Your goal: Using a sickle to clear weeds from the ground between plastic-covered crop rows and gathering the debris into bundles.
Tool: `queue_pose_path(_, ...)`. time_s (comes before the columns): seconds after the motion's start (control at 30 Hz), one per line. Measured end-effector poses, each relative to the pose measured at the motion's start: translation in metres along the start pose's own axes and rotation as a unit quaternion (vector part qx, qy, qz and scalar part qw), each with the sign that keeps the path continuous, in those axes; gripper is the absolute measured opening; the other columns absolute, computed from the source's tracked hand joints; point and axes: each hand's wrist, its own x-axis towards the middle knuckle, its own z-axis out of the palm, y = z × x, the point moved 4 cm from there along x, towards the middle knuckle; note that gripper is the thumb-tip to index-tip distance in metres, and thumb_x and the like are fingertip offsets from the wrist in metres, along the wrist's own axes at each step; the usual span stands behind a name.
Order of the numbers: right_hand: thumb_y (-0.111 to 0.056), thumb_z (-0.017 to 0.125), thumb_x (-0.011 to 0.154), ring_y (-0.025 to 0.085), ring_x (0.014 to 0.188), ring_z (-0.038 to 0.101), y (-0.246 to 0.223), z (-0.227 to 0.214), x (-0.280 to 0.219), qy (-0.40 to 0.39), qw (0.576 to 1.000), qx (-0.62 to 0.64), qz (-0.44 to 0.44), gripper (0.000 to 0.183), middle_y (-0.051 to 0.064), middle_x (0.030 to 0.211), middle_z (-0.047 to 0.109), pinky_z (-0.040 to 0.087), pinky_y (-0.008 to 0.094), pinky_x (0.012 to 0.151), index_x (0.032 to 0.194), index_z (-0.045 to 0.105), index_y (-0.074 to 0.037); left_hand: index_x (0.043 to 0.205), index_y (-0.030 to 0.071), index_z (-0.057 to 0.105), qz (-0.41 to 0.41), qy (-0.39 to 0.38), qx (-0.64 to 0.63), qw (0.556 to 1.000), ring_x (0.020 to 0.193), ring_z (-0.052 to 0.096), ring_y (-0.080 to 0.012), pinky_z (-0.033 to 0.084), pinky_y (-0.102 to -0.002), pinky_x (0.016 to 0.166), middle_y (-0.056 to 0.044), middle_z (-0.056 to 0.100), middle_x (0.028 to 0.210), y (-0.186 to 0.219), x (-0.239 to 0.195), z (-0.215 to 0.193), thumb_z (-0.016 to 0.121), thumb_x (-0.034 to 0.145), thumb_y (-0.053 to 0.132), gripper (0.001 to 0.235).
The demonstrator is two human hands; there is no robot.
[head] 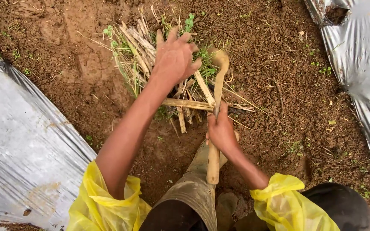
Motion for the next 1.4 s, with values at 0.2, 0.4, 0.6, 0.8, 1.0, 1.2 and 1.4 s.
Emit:
queue_pose_path(0.2,-0.005,0.042,0.11,0.019,0.048,0.053,-0.039,-0.019,-0.009,-0.025,0.995,-0.072,0.065,0.022,0.007,0.077,0.056,0.05,0.025,0.034,0.131,0.04,-0.012,0.128,0.021,0.066,0.028,0.078,-0.07,0.994,0.139,0.036,-0.0395,0.018,-0.075,0.11,-0.01,0.049,0.15,-0.001,-0.01,-0.008,0.067,0.09,0.054,0.051)
queue_pose_path(0.4,-0.012,0.041,0.112,0.018,0.053,0.05,-0.049,-0.036,-0.004,-0.029,0.996,-0.062,0.065,0.011,0.006,0.083,0.053,0.046,0.027,0.039,0.121,0.035,-0.014,0.139,0.015,0.05,-0.029,0.337,-0.385,0.859,0.139,0.05,-0.0229,0.037,-0.059,0.122,-0.007,0.053,0.147,-0.054,-0.098,-0.046,0.064,0.097,0.022,0.045)
queue_pose_path(0.6,-0.003,0.038,0.103,0.017,0.044,0.054,-0.048,-0.049,0.01,-0.08,0.994,-0.015,-0.079,0.033,0.014,0.071,0.053,0.051,0.031,0.029,0.132,0.035,0.013,0.144,0.008,0.038,-0.382,0.35,-0.391,0.76,0.137,0.042,-0.0354,0.029,-0.051,0.12,-0.019,0.041,0.137,-0.154,-0.171,0.102,0.054,0.112,0.039,0.047)
queue_pose_path(0.8,-0.02,0.031,0.111,0.019,0.049,0.057,-0.063,-0.065,0.012,-0.155,0.988,0.001,0.022,0.051,0.013,0.076,0.057,0.055,0.034,0.037,0.155,0.024,0.003,0.159,0.0,0.016,-0.411,0.167,-0.51,0.737,0.154,0.009,-0.04,0.007,-0.055,0.126,-0.026,0.01,0.165,-0.088,-0.14,0.094,0.033,0.105,0.056,0.08)
queue_pose_path(1.0,-0.013,0.032,0.109,0.025,0.048,0.057,-0.095,-0.082,0.026,-0.128,0.983,-0.13,0.024,0.05,0.019,0.075,0.058,0.056,0.041,0.039,0.155,0.027,0.009,0.162,0.008,0.019,-0.442,0.156,-0.553,0.689,0.154,-0.003,-0.0424,0.0,-0.077,0.112,-0.018,-0.001,0.168,-0.073,-0.121,0.094,0.017,0.094,0.082,0.1)
queue_pose_path(1.2,-0.012,0.034,0.109,0.025,0.055,0.061,-0.135,-0.059,-0.005,-0.08,0.956,-0.282,0.006,0.053,0.023,0.082,0.059,0.06,0.044,0.047,0.153,0.025,0.014,0.157,-0.005,0.0,-0.384,0.164,-0.622,0.663,0.151,-0.002,-0.0493,0.0,-0.066,0.119,-0.036,-0.004,0.161,-0.023,-0.107,0.037,0.03,0.094,0.077,0.107)
queue_pose_path(1.4,-0.013,0.035,0.109,0.03,0.058,0.063,-0.138,-0.035,-0.028,-0.056,0.946,-0.318,-0.006,0.053,0.027,0.083,0.061,0.061,0.047,0.05,0.151,0.027,0.019,0.154,-0.008,-0.01,-0.346,0.141,-0.607,0.701,0.149,-0.003,-0.0527,0.0,-0.063,0.119,-0.04,-0.006,0.158,0.012,-0.084,0.006,0.041,0.087,0.077,0.119)
